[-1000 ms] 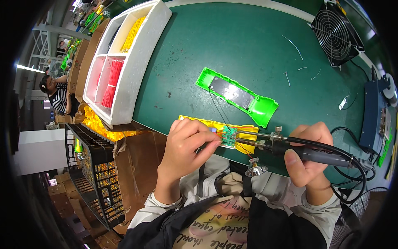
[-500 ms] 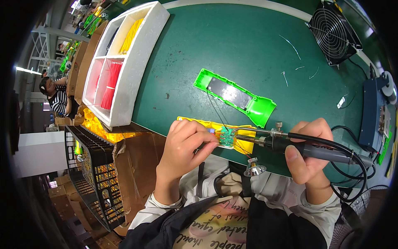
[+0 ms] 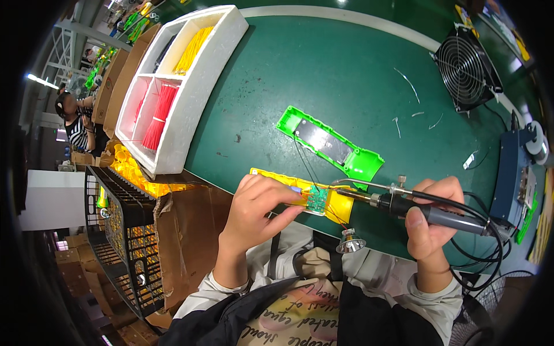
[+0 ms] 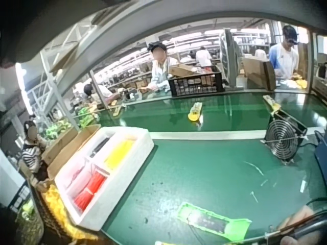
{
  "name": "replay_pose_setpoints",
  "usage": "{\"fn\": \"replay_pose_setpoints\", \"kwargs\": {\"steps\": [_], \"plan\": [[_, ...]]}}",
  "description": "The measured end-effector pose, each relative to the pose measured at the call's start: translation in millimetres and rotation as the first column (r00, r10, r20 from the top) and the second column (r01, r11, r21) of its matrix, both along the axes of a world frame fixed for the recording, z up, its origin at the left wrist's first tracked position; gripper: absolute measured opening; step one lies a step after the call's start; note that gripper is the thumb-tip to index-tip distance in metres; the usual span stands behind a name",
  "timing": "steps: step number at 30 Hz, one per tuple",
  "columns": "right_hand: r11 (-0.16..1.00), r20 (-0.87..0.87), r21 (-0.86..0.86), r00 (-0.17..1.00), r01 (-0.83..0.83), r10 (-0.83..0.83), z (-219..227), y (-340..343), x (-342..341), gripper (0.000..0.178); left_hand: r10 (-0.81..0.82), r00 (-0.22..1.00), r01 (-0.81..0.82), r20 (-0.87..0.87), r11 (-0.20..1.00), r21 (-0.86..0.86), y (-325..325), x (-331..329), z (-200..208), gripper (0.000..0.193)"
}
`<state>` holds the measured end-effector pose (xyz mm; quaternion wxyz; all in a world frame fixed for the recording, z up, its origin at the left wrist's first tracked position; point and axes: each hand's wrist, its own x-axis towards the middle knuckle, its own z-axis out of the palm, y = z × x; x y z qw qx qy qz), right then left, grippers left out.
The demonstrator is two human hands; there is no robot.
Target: The person takes flashlights from a crate, opens their casings, solders internal components using a soldering iron, closes the casings, and places the flashlights onto a conveyor belt.
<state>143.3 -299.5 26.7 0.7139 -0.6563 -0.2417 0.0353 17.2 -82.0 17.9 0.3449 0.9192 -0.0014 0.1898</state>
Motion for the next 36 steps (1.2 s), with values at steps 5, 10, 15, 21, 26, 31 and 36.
{"fn": "replay_pose_setpoints", "kwargs": {"steps": [5, 10, 15, 21, 26, 31, 36], "plan": [[1.000, 0.046, -0.021, 0.999, 0.010, -0.009, -5.0, -0.2, 2.8, 0.033, 0.087, 0.996, -0.082, 0.026, 0.985, -0.155, 3.2, 0.7, 1.8, 0.018], [1.000, 0.041, -0.001, 0.999, 0.004, -0.004, -0.3, 3.1, 1.6, 0.032, -0.101, 0.995, 0.099, 0.019, 0.993, 0.064, 8.0, 5.2, 9.9, 0.015], [1.000, 0.014, 0.024, 1.000, -0.001, 0.001, -2.2, 3.9, 1.9, 0.032, -0.118, 0.992, 0.122, -0.039, 0.987, 0.110, 5.4, 6.8, 10.8, 0.013], [0.999, 0.015, 0.040, 1.000, 0.003, -0.004, -1.3, 6.3, 1.0, 0.030, -0.100, 0.995, 0.100, -0.010, 0.993, 0.064, 4.2, 4.9, 6.2, 0.012], [0.999, 0.028, 0.034, 1.000, 0.010, -0.011, -1.3, 7.5, 2.5, 0.028, -0.103, 0.995, 0.103, 0.003, 0.994, 0.035, 3.8, 6.3, 2.7, 0.013], [0.998, 0.040, 0.056, 0.999, 0.004, -0.006, -2.9, 7.9, 1.0, 0.026, -0.098, 0.995, 0.098, 0.005, 0.995, 0.031, 2.8, 5.4, 1.9, 0.010], [0.997, 0.015, -0.004, 0.997, -0.080, 0.080, -4.8, 7.5, -3.1, 0.029, -0.086, 0.996, 0.086, -0.015, 0.995, 0.046, 1.4, 6.1, 2.8, 0.010]]}}
